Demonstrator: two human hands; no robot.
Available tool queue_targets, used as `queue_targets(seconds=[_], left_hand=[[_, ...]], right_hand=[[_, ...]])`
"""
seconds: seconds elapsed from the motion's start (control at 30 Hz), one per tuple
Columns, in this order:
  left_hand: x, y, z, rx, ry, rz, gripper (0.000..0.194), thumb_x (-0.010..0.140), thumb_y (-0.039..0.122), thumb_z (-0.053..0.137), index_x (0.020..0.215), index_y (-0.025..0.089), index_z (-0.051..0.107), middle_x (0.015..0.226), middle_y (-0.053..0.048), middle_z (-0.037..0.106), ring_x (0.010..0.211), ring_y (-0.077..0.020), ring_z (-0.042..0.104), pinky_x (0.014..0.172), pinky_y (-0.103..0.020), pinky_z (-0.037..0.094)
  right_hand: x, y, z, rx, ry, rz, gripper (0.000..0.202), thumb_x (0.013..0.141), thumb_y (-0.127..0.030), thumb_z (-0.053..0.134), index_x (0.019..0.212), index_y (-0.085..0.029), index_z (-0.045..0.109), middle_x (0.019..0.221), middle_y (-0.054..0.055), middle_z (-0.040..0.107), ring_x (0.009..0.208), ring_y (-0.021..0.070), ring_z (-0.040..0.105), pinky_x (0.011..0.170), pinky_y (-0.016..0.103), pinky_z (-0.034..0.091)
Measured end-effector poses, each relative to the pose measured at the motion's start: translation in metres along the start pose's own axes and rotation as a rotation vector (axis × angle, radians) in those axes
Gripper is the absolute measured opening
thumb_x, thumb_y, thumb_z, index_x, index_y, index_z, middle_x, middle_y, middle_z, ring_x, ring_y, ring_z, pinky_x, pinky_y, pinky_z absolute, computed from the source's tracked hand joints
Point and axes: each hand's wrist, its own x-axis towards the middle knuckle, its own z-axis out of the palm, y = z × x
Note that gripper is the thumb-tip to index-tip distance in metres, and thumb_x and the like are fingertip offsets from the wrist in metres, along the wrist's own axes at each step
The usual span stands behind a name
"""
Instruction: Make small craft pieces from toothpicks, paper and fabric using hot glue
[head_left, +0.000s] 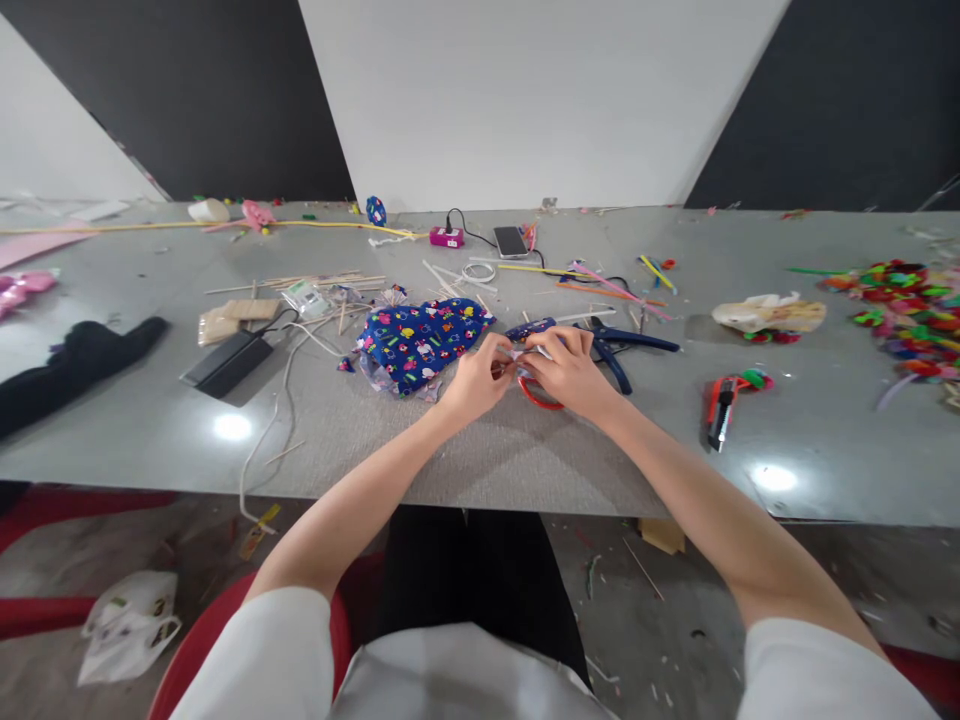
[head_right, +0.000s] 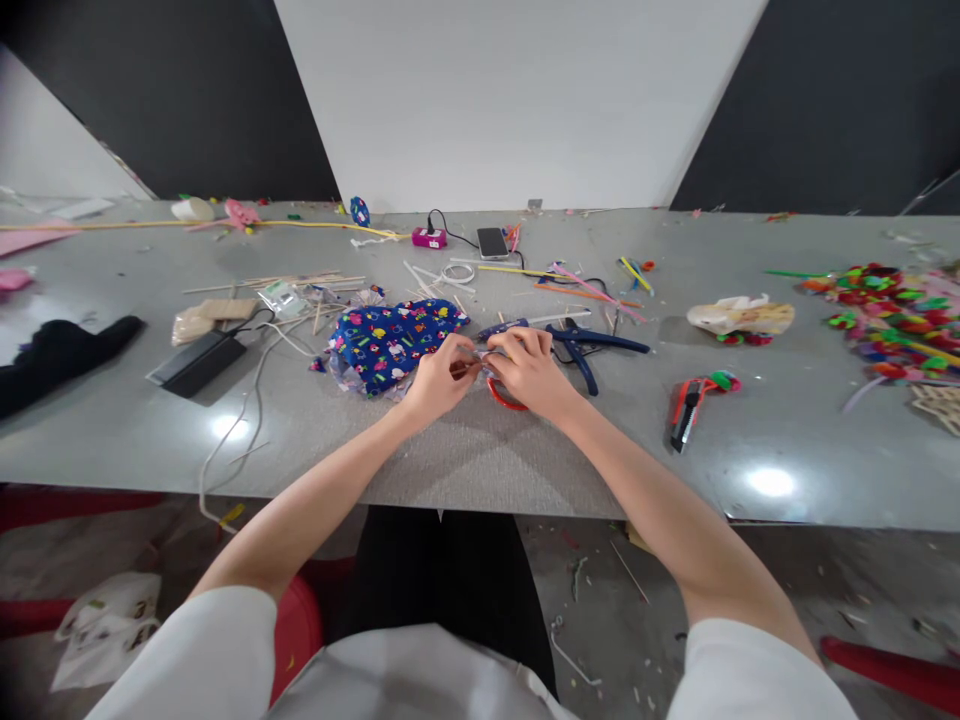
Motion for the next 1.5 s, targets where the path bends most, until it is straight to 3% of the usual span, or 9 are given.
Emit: queue_targets(seconds=[0.13, 0.27, 0.37, 0.5, 0.63, 0.8, 1.03, 1.27, 1.5], left_hand=[[0.003, 0.002, -0.003, 0.001, 0.035, -0.121, 0.008, 0.097, 0.024, 0.06, 0.098, 0.017, 0.063, 0.07, 0.0, 0.067, 0.064, -0.0114, 0.06, 0.064, -0.022, 0.042], [0.008, 0.001, -0.006, 0.029, -0.105, -0.291, 0.036, 0.1, 0.028, 0.05, 0.068, 0.017, 0.061, 0.057, 0.001, 0.053, 0.057, -0.0122, 0.051, 0.059, -0.025, 0.034], [0.01, -0.001, -0.004, -0.165, -0.153, -0.386, 0.036, 0.099, 0.03, 0.052, 0.065, 0.018, 0.055, 0.054, 0.003, 0.046, 0.05, -0.0102, 0.043, 0.054, -0.025, 0.031], [0.01, -0.001, 0.0, -0.481, -0.118, -0.459, 0.04, 0.101, 0.036, 0.056, 0.066, 0.021, 0.046, 0.053, 0.007, 0.037, 0.044, -0.0075, 0.036, 0.049, -0.024, 0.03], [0.009, 0.001, 0.0, -0.533, -0.02, -0.445, 0.039, 0.104, 0.039, 0.057, 0.071, 0.02, 0.047, 0.053, 0.008, 0.036, 0.043, -0.0067, 0.035, 0.047, -0.022, 0.03], [0.01, -0.004, -0.002, -0.405, 0.036, -0.395, 0.029, 0.106, 0.036, 0.053, 0.084, 0.018, 0.057, 0.053, 0.006, 0.048, 0.044, -0.0075, 0.04, 0.048, -0.021, 0.03], [0.012, -0.008, -0.003, -0.415, 0.07, -0.318, 0.011, 0.104, 0.023, 0.052, 0.094, 0.019, 0.055, 0.067, 0.0, 0.066, 0.053, -0.0095, 0.05, 0.053, -0.02, 0.036], [0.013, -0.009, -0.003, -0.479, 0.024, -0.278, 0.008, 0.101, 0.021, 0.056, 0.095, 0.02, 0.051, 0.079, -0.006, 0.074, 0.071, -0.0139, 0.066, 0.065, -0.023, 0.047], [0.01, -0.015, 0.005, -0.498, -0.096, -0.205, 0.017, 0.103, 0.033, 0.058, 0.098, 0.019, 0.049, 0.085, -0.007, 0.074, 0.061, -0.0111, 0.063, 0.064, -0.026, 0.05]], right_hand=[[-0.002, 0.003, 0.002, -0.001, 0.074, 0.056, 0.017, 0.107, -0.028, 0.061, 0.116, -0.026, 0.075, 0.126, 0.008, 0.069, 0.12, 0.0289, 0.05, 0.098, 0.045, 0.035], [-0.001, 0.004, 0.001, 0.005, 0.087, 0.093, 0.021, 0.106, -0.03, 0.062, 0.124, -0.029, 0.074, 0.126, 0.008, 0.07, 0.119, 0.0294, 0.05, 0.097, 0.046, 0.036], [0.0, 0.004, 0.0, -0.001, 0.076, 0.102, 0.027, 0.106, -0.031, 0.062, 0.131, -0.029, 0.072, 0.127, 0.009, 0.069, 0.118, 0.0299, 0.051, 0.097, 0.046, 0.037], [0.0, 0.004, 0.001, -0.01, 0.059, 0.125, 0.036, 0.106, -0.033, 0.062, 0.14, -0.028, 0.068, 0.134, 0.012, 0.066, 0.119, 0.0319, 0.051, 0.099, 0.049, 0.039], [-0.002, 0.005, 0.002, 0.027, 0.064, 0.158, 0.042, 0.105, -0.036, 0.063, 0.145, -0.028, 0.064, 0.138, 0.014, 0.062, 0.121, 0.0342, 0.052, 0.103, 0.052, 0.041], [-0.002, 0.005, -0.001, 0.112, 0.092, 0.182, 0.048, 0.103, -0.031, 0.062, 0.151, -0.029, 0.058, 0.139, 0.015, 0.06, 0.126, 0.0345, 0.055, 0.108, 0.053, 0.042], [-0.002, 0.002, -0.004, 0.129, 0.095, 0.121, 0.037, 0.103, -0.026, 0.062, 0.14, -0.027, 0.065, 0.138, 0.014, 0.061, 0.125, 0.0317, 0.056, 0.109, 0.051, 0.043], [-0.002, 0.003, -0.001, 0.142, 0.147, 0.122, 0.026, 0.101, -0.027, 0.064, 0.128, -0.026, 0.065, 0.129, 0.012, 0.065, 0.118, 0.0307, 0.059, 0.104, 0.049, 0.044], [-0.003, 0.004, 0.002, 0.197, 0.202, 0.178, 0.032, 0.099, -0.038, 0.069, 0.125, -0.026, 0.056, 0.125, 0.012, 0.067, 0.115, 0.0319, 0.06, 0.099, 0.049, 0.042]])
